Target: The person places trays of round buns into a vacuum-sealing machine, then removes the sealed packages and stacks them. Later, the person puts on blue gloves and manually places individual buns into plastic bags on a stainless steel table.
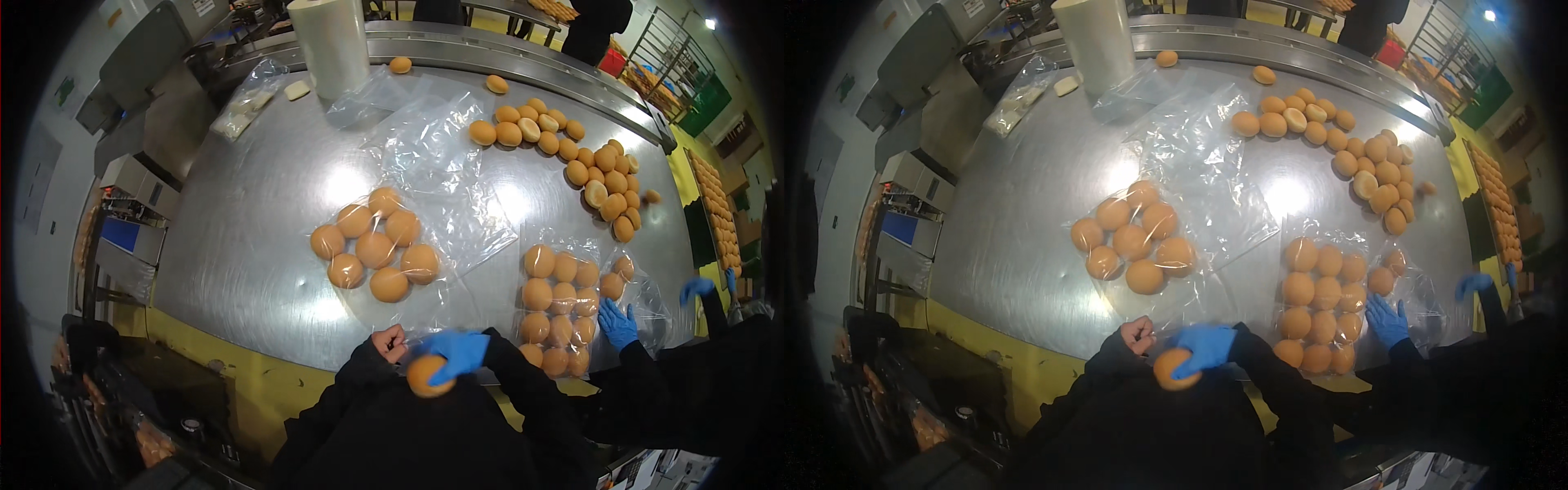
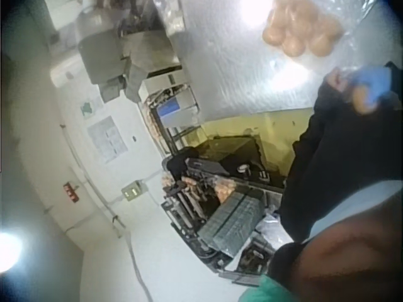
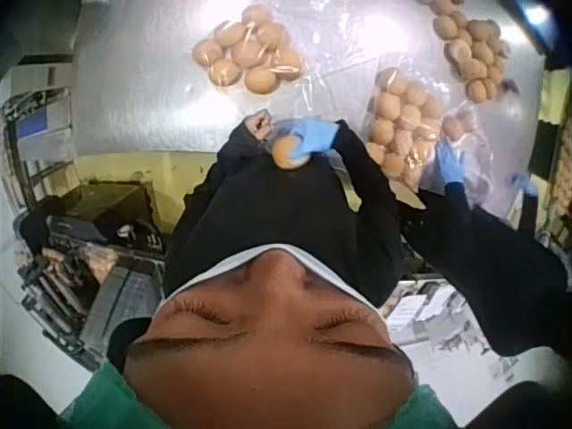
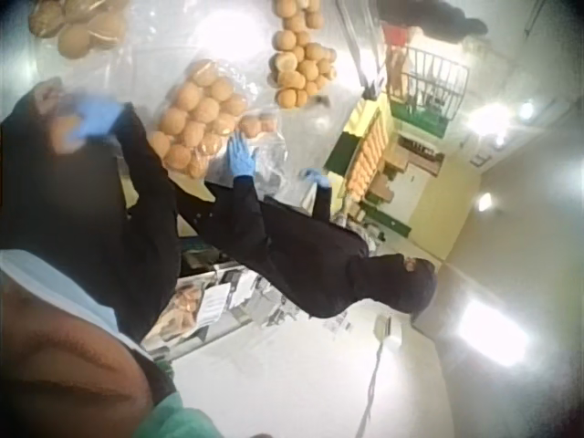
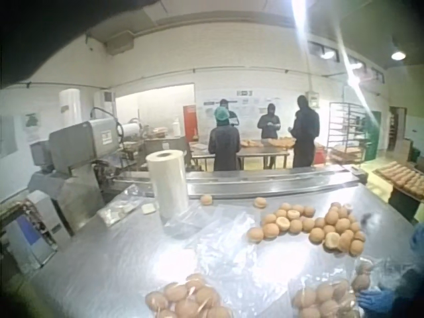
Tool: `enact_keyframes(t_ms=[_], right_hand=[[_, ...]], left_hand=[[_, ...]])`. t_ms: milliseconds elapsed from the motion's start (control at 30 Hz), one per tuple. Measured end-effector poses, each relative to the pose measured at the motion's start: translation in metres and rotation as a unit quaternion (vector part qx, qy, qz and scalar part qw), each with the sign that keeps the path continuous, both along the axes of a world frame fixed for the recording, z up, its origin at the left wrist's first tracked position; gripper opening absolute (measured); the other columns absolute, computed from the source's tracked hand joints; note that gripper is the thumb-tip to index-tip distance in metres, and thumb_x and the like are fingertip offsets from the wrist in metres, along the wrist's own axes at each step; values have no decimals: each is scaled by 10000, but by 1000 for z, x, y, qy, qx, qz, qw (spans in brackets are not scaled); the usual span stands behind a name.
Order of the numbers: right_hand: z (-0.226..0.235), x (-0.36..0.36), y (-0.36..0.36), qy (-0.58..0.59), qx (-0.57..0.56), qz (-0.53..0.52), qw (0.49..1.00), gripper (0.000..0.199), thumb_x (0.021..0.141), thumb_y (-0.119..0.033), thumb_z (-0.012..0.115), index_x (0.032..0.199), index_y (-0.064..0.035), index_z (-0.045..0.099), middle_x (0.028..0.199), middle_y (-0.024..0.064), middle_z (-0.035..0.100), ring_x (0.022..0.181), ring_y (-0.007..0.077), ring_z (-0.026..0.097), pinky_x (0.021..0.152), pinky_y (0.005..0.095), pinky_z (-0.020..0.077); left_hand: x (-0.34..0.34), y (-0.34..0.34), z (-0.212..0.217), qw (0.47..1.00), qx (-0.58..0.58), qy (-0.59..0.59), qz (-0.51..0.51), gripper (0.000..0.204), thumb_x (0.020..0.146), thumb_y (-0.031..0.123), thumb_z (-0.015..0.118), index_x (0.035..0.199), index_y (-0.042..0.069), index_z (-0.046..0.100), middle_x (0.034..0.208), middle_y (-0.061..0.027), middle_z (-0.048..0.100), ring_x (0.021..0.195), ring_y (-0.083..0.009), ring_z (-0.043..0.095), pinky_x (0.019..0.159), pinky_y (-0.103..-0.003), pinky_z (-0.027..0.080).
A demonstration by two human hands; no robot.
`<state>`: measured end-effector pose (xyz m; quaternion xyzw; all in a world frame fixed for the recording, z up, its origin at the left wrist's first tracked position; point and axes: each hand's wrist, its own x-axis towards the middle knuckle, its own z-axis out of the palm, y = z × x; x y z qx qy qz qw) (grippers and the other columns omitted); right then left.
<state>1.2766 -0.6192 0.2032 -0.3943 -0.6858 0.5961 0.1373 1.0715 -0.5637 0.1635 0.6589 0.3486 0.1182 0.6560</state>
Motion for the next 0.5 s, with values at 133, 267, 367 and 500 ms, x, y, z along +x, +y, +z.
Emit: enact_keyframes(t_ms=[133, 267, 367, 500], right_hand=[[-13, -11, 25, -354, 344, -222, 841, 568, 577, -517, 602, 940, -83, 564, 988, 99, 528, 1001, 246, 451, 776, 370, 395], [-33, -35, 29, -387, 392, -79, 831, 542, 604, -491, 565, 951, -74, 550, 1134, 98, 430, 1078, 281, 374, 831, 445, 336], [-42, -21, 36, -377, 408, -180, 812, 522, 561, -435, 629, 956, -101, 558, 1177, 98, 414, 1126, 313, 339, 889, 478, 271], [-44, 0, 29, -285, 397, -262, 832, 582, 602, -295, 660, 1096, -69, 451, 1211, 119, 401, 1128, 298, 364, 938, 497, 223]], left_hand=[[1, -10, 37, 996, 74, -30, 42, 179, 739, 82, 499, 640, 71, 350, 559, -22, 351, 507, -82, 332, 472, -262, 312], [14, -16, 25, 955, 283, -82, -28, 151, 655, 16, 522, 627, 47, 377, 563, -84, 390, 528, -229, 442, 502, -319, 344], [11, -22, 20, 966, 242, -17, -94, 133, 644, 56, 527, 649, 33, 396, 591, -116, 419, 587, -293, 468, 520, -361, 353], [14, -23, -2, 960, 254, 6, -118, 124, 669, 104, 527, 684, 37, 423, 612, -127, 448, 607, -313, 485, 530, -381, 361]])
